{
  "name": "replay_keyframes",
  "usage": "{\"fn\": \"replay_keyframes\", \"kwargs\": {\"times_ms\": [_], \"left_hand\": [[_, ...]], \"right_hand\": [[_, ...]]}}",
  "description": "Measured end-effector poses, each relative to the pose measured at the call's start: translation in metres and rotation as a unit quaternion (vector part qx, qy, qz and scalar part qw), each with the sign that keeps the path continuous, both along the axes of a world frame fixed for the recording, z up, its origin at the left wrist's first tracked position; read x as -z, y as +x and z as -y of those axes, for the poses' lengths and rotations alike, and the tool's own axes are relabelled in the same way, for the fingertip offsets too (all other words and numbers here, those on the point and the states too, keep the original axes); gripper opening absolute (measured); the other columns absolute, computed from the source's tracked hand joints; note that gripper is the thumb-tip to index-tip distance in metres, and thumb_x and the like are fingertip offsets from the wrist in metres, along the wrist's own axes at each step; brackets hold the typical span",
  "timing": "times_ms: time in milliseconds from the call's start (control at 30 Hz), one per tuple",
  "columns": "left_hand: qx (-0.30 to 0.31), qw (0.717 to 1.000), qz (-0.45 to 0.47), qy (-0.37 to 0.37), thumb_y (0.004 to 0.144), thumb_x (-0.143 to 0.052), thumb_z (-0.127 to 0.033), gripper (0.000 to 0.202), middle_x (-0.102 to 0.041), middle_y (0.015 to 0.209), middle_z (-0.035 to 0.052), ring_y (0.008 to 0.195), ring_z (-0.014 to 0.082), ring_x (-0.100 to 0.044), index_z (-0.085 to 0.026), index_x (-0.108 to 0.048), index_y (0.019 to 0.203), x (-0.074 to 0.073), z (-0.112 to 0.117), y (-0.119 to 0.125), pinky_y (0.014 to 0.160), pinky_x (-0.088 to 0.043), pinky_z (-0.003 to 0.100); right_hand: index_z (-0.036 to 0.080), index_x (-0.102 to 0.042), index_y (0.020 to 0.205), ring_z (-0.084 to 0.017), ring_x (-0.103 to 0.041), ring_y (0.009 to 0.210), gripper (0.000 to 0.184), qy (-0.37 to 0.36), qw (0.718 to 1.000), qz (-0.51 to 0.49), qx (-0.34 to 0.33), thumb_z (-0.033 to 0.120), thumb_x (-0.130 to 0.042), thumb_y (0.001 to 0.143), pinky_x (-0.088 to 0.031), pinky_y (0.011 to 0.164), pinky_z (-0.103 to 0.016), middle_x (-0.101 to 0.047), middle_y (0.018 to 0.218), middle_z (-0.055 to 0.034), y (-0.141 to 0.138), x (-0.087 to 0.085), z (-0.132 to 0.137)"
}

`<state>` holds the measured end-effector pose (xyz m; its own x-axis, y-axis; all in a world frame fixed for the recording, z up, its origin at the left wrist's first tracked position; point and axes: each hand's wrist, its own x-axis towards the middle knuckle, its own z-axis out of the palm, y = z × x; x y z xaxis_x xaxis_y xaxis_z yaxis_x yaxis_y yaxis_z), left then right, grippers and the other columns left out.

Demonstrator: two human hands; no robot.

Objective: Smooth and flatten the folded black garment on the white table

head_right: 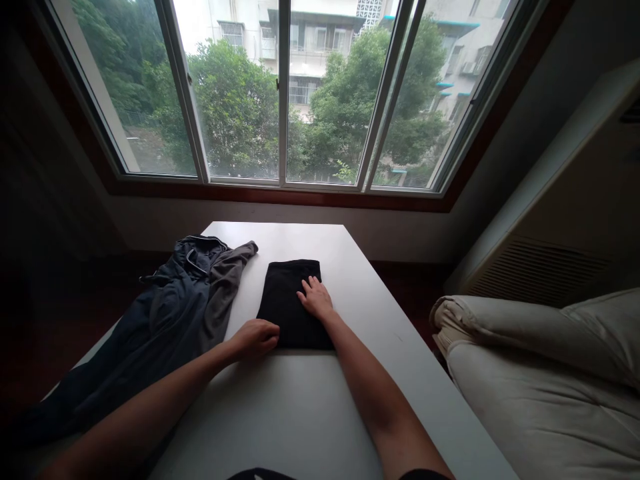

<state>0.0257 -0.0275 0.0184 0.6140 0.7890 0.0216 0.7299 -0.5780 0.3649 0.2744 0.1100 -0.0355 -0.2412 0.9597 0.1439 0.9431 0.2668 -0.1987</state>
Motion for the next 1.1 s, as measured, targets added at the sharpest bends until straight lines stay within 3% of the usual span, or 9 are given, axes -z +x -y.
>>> {"fn": "replay_keyframes", "kwargs": {"times_ms": [233,433,667,1100], "left_hand": [[0.000,1.000,0.001,0.000,0.094,-0.056,-0.024,0.017,-0.072,0.084,0.0010,0.080,0.0178,-0.063,-0.023,-0.065,0.079,-0.001,0.001,0.000,0.074,-0.040,0.026],[-0.001,1.000,-0.004,-0.006,0.095,-0.056,-0.024,0.018,-0.071,0.084,0.0011,0.080,0.0182,-0.062,-0.023,-0.065,0.079,-0.004,0.002,0.001,0.074,-0.040,0.027],[-0.002,1.000,-0.008,-0.007,0.095,-0.056,-0.024,0.019,-0.071,0.083,0.0014,0.079,0.0184,-0.062,-0.023,-0.063,0.078,-0.004,0.001,0.003,0.074,-0.040,0.027],[0.000,1.000,-0.009,-0.009,0.094,-0.056,-0.024,0.017,-0.071,0.083,0.0013,0.079,0.0183,-0.062,-0.023,-0.066,0.080,-0.006,0.001,0.001,0.074,-0.040,0.027]], "right_hand": [[0.020,-0.045,0.164,-0.030,-0.025,0.165,0.065,-0.001,1.000,0.002,0.000,0.054,-0.046,0.110,-0.026,0.130,-0.047,-0.032,0.176,-0.0151,0.000,0.002,0.000],[0.019,-0.052,0.160,-0.033,-0.034,0.161,0.065,0.007,1.000,0.013,0.000,0.055,-0.055,0.106,-0.025,0.130,-0.048,-0.042,0.170,-0.0186,-0.003,-0.001,-0.004],[0.022,-0.052,0.160,-0.030,-0.025,0.164,0.059,0.007,1.000,-0.012,0.003,0.051,-0.051,0.108,-0.024,0.130,-0.047,-0.033,0.175,-0.0157,-0.004,0.001,0.002],[0.022,-0.070,0.139,-0.029,-0.049,0.147,0.040,0.090,0.995,-0.014,0.029,0.039,-0.056,0.106,-0.031,0.126,-0.044,-0.057,0.158,-0.0140,-0.007,-0.006,0.012]]}}
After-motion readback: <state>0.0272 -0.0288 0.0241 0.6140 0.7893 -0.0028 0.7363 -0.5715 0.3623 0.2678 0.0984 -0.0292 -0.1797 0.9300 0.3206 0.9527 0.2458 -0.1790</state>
